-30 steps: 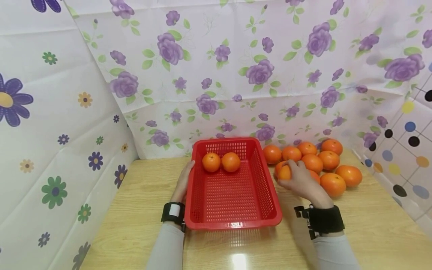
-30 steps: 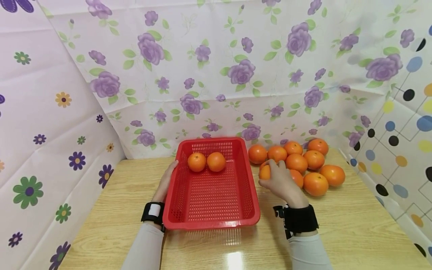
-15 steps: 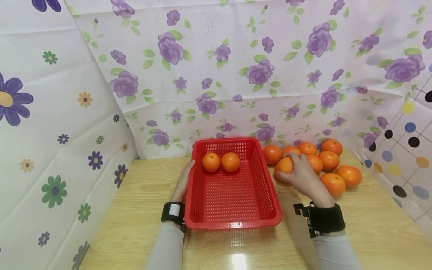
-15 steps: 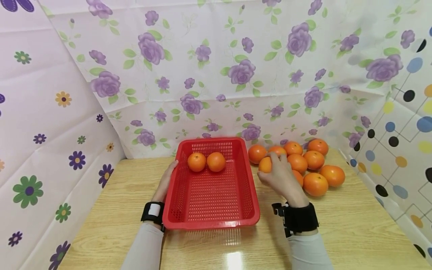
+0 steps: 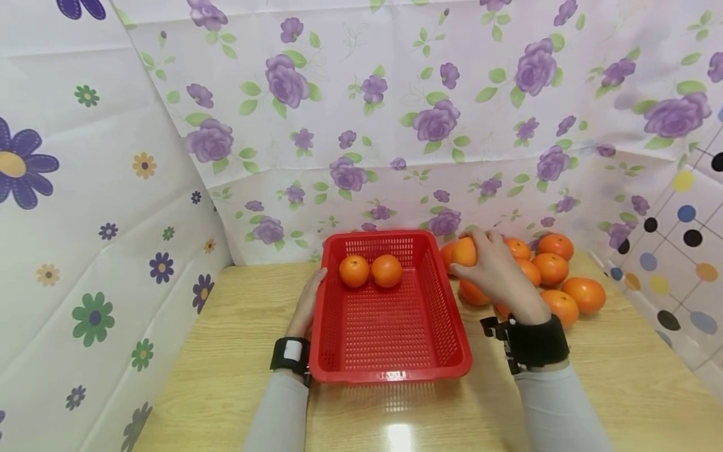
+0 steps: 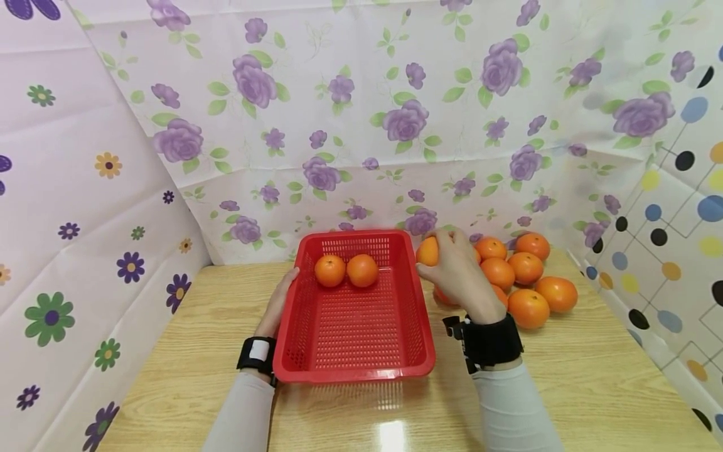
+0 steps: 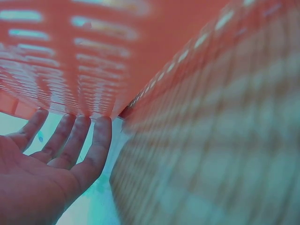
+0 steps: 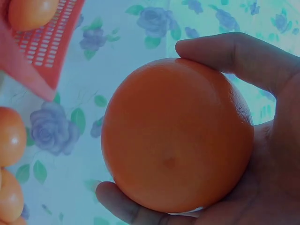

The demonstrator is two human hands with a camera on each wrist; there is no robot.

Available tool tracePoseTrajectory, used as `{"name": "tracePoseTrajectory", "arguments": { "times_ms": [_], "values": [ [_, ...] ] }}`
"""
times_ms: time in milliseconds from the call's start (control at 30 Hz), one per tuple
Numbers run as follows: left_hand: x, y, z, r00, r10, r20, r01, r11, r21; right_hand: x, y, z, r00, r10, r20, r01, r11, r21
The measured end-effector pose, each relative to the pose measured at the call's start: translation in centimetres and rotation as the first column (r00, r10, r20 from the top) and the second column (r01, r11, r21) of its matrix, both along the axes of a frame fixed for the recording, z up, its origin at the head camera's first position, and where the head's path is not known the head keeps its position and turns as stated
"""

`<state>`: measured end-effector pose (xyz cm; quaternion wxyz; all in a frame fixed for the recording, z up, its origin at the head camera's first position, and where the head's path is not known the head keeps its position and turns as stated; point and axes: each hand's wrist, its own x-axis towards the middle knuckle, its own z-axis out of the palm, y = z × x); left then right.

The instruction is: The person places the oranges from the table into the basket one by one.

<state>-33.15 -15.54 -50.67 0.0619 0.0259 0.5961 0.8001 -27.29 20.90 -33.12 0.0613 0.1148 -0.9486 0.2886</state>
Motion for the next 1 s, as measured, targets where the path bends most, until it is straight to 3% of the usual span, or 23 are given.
{"name": "tracePoseTrajectory", "arguments": {
  "times_ms": [533,767,1000],
  "values": [
    [0.0,0.1,0.1,1.0,-0.014,0.002,0.014,1.0,0.018,-2.1,-5.3,1.2,0.997,0.069,-0.033,-0.07,0.996,-0.052],
    [-0.1,0.0,0.1,1.0,-0.01,0.0,0.01,0.999,0.03,-2.9,-8.1,1.3,0.992,0.122,0.04,-0.118,0.988,-0.1],
    [-0.1,0.1,0.0,1.0,-0.012,-0.001,0.012,0.999,0.039,-3.7,-10.2,0.8,0.99,0.133,0.036,-0.129,0.987,-0.1]
  ]
}}
